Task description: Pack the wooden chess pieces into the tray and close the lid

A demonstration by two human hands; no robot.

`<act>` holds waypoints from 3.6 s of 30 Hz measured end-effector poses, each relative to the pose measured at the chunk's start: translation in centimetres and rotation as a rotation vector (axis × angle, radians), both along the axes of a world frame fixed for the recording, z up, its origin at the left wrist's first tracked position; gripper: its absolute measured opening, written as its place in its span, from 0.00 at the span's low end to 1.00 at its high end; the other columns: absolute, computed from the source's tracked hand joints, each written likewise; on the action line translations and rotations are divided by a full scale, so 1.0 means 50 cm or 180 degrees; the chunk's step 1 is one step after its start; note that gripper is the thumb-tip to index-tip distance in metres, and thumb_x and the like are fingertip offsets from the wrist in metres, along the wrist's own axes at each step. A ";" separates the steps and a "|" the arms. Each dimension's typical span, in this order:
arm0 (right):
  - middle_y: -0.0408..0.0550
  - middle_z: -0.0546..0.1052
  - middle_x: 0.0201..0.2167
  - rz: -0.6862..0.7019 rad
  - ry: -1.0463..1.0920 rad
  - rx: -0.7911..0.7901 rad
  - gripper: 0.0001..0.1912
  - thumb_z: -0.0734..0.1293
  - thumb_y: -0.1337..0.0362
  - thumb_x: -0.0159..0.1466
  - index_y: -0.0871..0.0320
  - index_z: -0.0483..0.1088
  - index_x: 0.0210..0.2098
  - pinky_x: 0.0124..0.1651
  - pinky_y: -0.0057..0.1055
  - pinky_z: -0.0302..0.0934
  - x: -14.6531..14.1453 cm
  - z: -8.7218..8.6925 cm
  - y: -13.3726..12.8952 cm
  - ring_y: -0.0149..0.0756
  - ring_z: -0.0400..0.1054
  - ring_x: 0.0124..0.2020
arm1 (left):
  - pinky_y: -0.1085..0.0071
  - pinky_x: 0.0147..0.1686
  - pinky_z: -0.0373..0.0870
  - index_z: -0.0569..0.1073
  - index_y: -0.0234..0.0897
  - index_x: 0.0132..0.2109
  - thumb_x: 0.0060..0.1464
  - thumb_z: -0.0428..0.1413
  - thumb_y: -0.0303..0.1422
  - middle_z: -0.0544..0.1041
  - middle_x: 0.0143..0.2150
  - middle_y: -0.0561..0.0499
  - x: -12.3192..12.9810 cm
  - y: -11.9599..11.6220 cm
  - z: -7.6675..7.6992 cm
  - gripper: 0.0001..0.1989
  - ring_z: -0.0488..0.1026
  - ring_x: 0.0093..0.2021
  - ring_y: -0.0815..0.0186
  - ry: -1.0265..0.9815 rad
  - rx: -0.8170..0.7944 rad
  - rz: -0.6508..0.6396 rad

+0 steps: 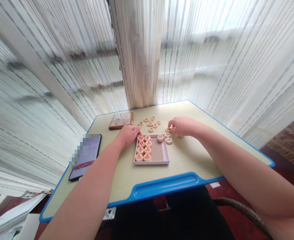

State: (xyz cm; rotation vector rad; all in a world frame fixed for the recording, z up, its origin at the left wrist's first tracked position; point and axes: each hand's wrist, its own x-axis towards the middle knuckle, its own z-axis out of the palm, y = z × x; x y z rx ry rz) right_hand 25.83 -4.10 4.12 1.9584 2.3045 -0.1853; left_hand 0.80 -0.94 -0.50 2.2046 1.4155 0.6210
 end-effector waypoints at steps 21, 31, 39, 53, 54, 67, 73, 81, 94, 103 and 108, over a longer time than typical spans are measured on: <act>0.55 0.65 0.55 0.0327 0.0170 -0.0369 0.38 0.65 0.45 0.53 0.49 0.59 0.61 0.44 0.39 0.63 -0.010 -0.005 -0.029 0.49 0.68 0.47 | 0.69 0.32 0.66 0.74 0.36 0.24 0.56 0.42 0.45 0.76 0.22 0.49 -0.006 0.011 -0.007 0.25 0.72 0.26 0.65 -0.0194 0.0044 0.0339; 0.55 0.67 0.53 0.0236 0.0231 -0.0177 0.24 0.63 0.60 0.61 0.51 0.64 0.57 0.43 0.36 0.63 0.001 -0.021 0.008 0.44 0.70 0.44 | 0.66 0.36 0.68 0.74 0.36 0.26 0.58 0.40 0.42 0.77 0.27 0.48 -0.014 0.019 -0.009 0.24 0.73 0.31 0.62 0.0175 0.0504 0.0370; 0.54 0.69 0.53 0.0314 0.0288 -0.0082 0.23 0.63 0.63 0.61 0.52 0.66 0.56 0.44 0.35 0.63 -0.004 -0.027 0.013 0.46 0.69 0.46 | 0.63 0.57 0.60 0.73 0.34 0.49 0.62 0.35 0.45 0.73 0.54 0.43 0.004 0.024 -0.020 0.28 0.67 0.56 0.60 0.0021 0.0738 -0.0201; 0.55 0.69 0.52 0.0458 0.0510 0.0258 0.17 0.60 0.62 0.64 0.57 0.69 0.51 0.48 0.35 0.62 -0.015 -0.039 0.016 0.43 0.69 0.45 | 0.62 0.52 0.66 0.78 0.34 0.41 0.58 0.43 0.36 0.74 0.44 0.44 -0.005 0.035 -0.023 0.19 0.71 0.46 0.60 0.0608 0.0819 0.0068; 0.55 0.69 0.53 0.0441 0.0536 0.0316 0.18 0.60 0.61 0.64 0.57 0.68 0.52 0.48 0.34 0.62 -0.015 -0.041 0.016 0.42 0.69 0.45 | 0.63 0.52 0.66 0.78 0.34 0.41 0.57 0.44 0.34 0.74 0.44 0.44 -0.007 0.036 -0.024 0.18 0.71 0.46 0.60 0.0651 0.0864 0.0110; 0.53 0.70 0.52 0.0463 0.0569 0.0475 0.18 0.59 0.62 0.64 0.55 0.70 0.51 0.48 0.33 0.61 -0.014 -0.048 0.025 0.41 0.69 0.46 | 0.61 0.49 0.67 0.74 0.33 0.48 0.54 0.49 0.34 0.76 0.46 0.41 -0.020 0.024 -0.010 0.18 0.72 0.46 0.56 0.1034 0.0916 0.0274; 0.52 0.70 0.52 0.0308 0.0601 0.0633 0.17 0.60 0.62 0.63 0.54 0.71 0.49 0.45 0.33 0.62 -0.015 -0.052 0.027 0.41 0.68 0.45 | 0.61 0.47 0.68 0.73 0.34 0.48 0.53 0.53 0.35 0.75 0.45 0.42 -0.011 0.017 -0.007 0.16 0.72 0.44 0.58 0.0712 0.1116 0.0193; 0.50 0.74 0.42 0.0873 0.1570 0.1298 0.14 0.62 0.60 0.62 0.57 0.73 0.43 0.42 0.32 0.62 -0.032 -0.032 0.002 0.35 0.69 0.38 | 0.62 0.46 0.70 0.64 0.35 0.57 0.52 0.54 0.25 0.73 0.45 0.46 0.011 -0.009 0.022 0.24 0.71 0.38 0.65 -0.0096 0.1877 -0.0098; 0.48 0.78 0.32 0.0946 0.2459 0.1046 0.16 0.63 0.54 0.61 0.58 0.76 0.37 0.32 0.28 0.61 -0.062 -0.029 -0.021 0.31 0.67 0.28 | 0.67 0.44 0.72 0.54 0.44 0.64 0.55 0.52 0.24 0.68 0.53 0.44 0.049 -0.041 0.016 0.31 0.71 0.43 0.68 -0.0594 0.2146 -0.0939; 0.48 0.77 0.29 0.0676 0.3414 0.0845 0.14 0.66 0.53 0.58 0.59 0.73 0.33 0.34 0.32 0.64 -0.067 -0.042 -0.014 0.33 0.69 0.29 | 0.66 0.46 0.72 0.66 0.40 0.56 0.57 0.52 0.28 0.73 0.50 0.45 0.062 -0.064 0.033 0.19 0.72 0.48 0.65 -0.0500 0.2312 -0.0942; 0.46 0.77 0.29 0.0582 0.4182 0.0476 0.15 0.70 0.56 0.53 0.58 0.69 0.37 0.32 0.30 0.64 -0.065 -0.036 -0.015 0.31 0.69 0.29 | 0.67 0.43 0.72 0.73 0.37 0.46 0.59 0.50 0.33 0.77 0.42 0.46 0.054 -0.060 0.034 0.11 0.74 0.40 0.66 -0.0371 0.2363 -0.0604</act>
